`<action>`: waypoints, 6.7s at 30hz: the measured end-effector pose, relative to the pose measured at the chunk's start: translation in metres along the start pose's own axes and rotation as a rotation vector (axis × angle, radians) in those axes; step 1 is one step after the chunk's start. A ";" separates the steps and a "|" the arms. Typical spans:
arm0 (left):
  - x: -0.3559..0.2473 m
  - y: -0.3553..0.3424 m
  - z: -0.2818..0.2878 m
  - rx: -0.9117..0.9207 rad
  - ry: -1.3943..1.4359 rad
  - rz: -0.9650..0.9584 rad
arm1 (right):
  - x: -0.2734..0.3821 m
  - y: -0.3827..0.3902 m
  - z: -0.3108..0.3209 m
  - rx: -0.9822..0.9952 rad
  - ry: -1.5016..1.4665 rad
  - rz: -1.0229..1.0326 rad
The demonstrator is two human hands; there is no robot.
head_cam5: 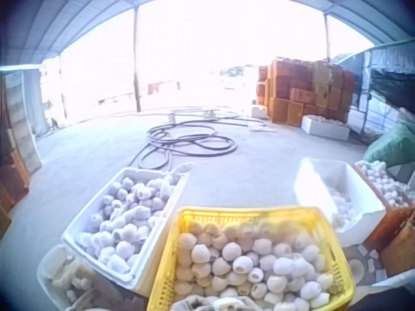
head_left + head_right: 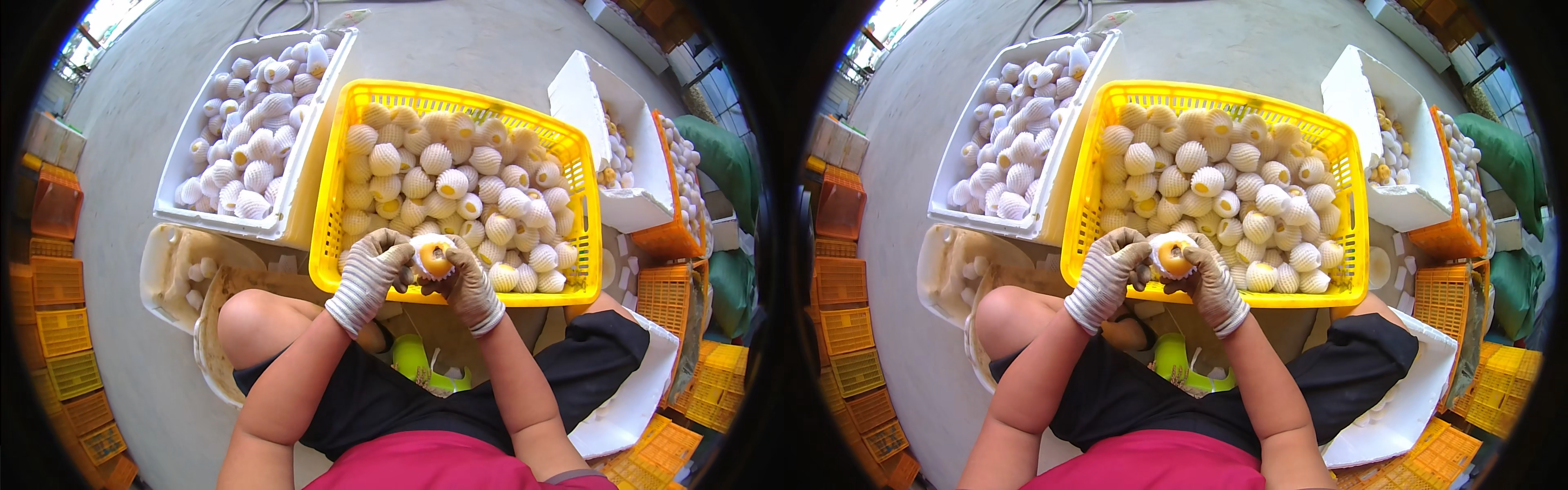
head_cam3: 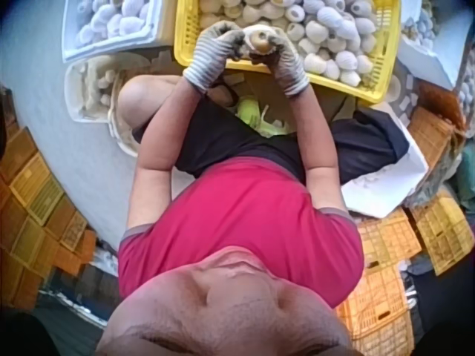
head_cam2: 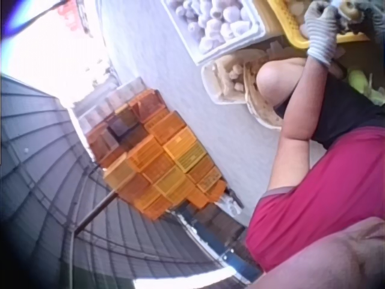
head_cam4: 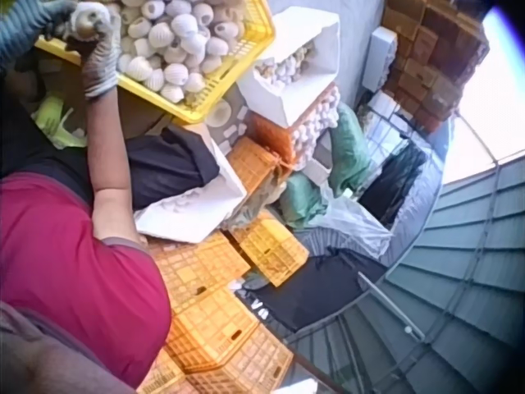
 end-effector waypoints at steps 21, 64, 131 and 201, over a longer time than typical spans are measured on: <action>-0.004 0.007 -0.016 -0.002 -0.603 -0.429 | 0.007 0.007 0.008 -0.062 0.270 0.144; -0.009 -0.003 -0.020 0.213 -0.234 -0.219 | 0.015 0.020 0.038 -0.175 0.226 0.115; 0.001 0.009 -0.004 0.329 0.341 0.170 | 0.029 0.029 -0.007 -0.186 0.365 0.359; 0.002 -0.029 0.017 -0.040 -0.453 0.032 | 0.019 -0.019 0.002 -0.297 1.084 0.530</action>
Point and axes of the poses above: each hand's wrist, its own y-axis away from the middle knuckle, its own z-axis out of the back of the hand, x = y × z, the point moved 4 cm from there along -y, towards the middle knuckle, and after that the axes turned 4 degrees about -y, right-handed, at the moved point
